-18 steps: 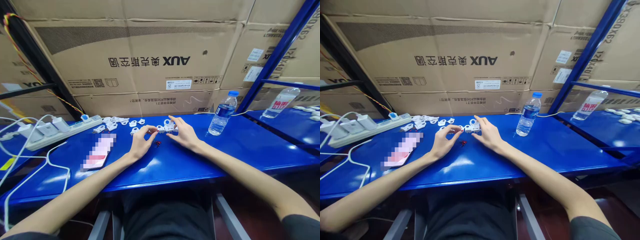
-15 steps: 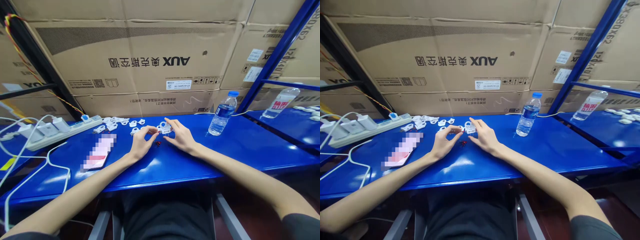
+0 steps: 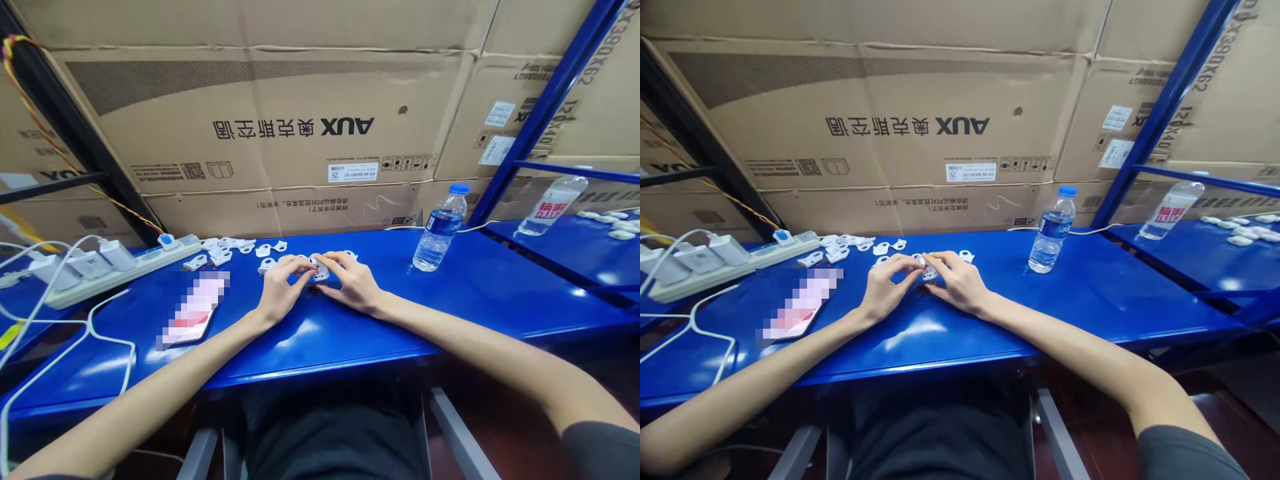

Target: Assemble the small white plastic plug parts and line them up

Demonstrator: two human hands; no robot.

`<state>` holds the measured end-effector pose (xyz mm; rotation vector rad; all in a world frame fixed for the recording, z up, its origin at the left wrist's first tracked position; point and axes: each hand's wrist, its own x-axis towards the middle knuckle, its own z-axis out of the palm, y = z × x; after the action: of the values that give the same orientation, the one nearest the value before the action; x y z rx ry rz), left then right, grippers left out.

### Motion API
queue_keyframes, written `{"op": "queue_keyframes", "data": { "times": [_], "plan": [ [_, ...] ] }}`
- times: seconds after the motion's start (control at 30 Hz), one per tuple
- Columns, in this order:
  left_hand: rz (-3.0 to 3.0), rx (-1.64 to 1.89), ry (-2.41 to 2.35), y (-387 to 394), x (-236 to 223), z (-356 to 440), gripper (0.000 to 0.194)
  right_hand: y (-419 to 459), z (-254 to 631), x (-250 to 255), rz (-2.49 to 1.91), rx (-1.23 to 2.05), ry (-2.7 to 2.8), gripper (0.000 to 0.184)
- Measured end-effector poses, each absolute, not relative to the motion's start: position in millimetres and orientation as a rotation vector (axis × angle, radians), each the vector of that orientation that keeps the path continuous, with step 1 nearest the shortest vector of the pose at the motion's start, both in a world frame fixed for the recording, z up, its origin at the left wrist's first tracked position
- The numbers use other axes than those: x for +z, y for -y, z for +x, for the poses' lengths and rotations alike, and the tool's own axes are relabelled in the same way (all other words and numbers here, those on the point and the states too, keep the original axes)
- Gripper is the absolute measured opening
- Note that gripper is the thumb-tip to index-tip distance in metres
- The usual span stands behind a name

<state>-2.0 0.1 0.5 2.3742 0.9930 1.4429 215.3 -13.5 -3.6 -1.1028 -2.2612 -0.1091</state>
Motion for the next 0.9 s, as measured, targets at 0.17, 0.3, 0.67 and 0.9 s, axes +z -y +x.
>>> {"op": "queue_keyframes", "data": {
  "times": [0.17,0.3,0.67,0.9],
  "plan": [
    [2.344,1.469,-0.959,2.7,1.8,-1.7,0.019,14.6,216.9,-1.8,-1.082,-0.143,2.232,0.061],
    [2.341,1.5,-0.95,4.0,1.6,-0.8,0.02,13.9,218.4,-1.5,-1.074,-0.146,2.194,0.058],
    [2.401,1.56,-0.891,4.1,1.7,-0.5,0.01,5.3,224.3,-3.6,-0.836,-0.376,2.096,0.059],
    [2.408,1.57,-0.874,6.3,3.9,-0.6,0.012,7.9,223.9,-0.1,-0.782,-0.448,2.155,0.054]
  ]
}}
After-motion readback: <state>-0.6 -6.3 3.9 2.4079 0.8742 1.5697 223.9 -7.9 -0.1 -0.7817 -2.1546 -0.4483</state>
